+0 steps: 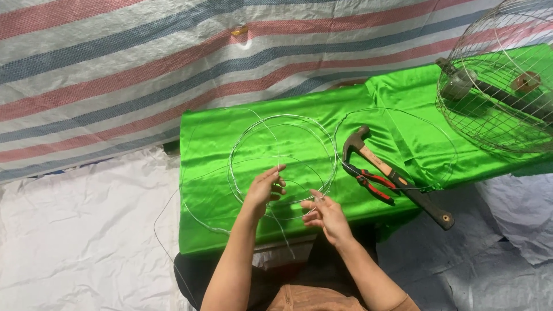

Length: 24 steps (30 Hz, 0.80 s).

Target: The person weaves a thin wire through a circular wire frame, creating a radial pattern. They repeatedly pass the wire through the center and around the rim to secure the structure.

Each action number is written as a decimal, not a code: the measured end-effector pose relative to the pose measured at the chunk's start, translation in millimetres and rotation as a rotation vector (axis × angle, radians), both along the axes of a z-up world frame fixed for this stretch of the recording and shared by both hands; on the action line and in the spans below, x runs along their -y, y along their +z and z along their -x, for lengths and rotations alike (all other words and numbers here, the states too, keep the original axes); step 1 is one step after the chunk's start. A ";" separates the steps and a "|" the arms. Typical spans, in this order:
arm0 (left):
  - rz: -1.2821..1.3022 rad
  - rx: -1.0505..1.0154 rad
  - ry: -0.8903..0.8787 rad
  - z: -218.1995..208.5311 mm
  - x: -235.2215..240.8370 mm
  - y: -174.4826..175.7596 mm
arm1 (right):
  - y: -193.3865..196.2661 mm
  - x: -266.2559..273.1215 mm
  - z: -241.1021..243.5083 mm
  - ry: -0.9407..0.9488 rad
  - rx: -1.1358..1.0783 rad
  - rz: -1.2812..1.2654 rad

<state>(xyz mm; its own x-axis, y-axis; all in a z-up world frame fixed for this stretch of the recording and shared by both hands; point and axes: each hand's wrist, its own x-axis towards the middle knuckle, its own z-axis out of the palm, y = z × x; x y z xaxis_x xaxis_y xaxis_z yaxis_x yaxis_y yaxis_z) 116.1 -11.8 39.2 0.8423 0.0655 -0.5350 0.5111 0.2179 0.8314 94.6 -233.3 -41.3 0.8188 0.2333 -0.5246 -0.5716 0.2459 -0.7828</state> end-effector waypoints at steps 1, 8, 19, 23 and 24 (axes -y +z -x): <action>0.002 -0.002 0.000 2.6 -3.7 2.0 | 1.2 1.6 -0.3 0.000 -0.002 0.002; 0.234 0.025 -0.043 11.5 -18.4 -9.8 | 0.4 3.0 3.0 0.053 0.043 -0.045; 0.316 0.154 0.020 27.9 -20.2 -22.9 | 4.9 2.3 10.7 0.105 0.111 -0.067; 0.227 0.179 -0.035 30.2 -20.7 -16.1 | 3.1 -2.4 14.3 0.134 0.098 -0.072; 0.202 0.198 -0.048 30.7 -20.5 -15.2 | 4.2 -3.6 16.0 0.138 0.089 -0.067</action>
<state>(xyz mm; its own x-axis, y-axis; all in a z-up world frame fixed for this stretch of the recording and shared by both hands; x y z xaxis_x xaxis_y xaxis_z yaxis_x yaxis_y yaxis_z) 85.4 8.7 24.0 0.9311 -0.0679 -0.3583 0.3571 0.3691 0.8580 78.6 -229.7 -37.1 0.8190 0.3788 -0.4309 -0.5327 0.2231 -0.8164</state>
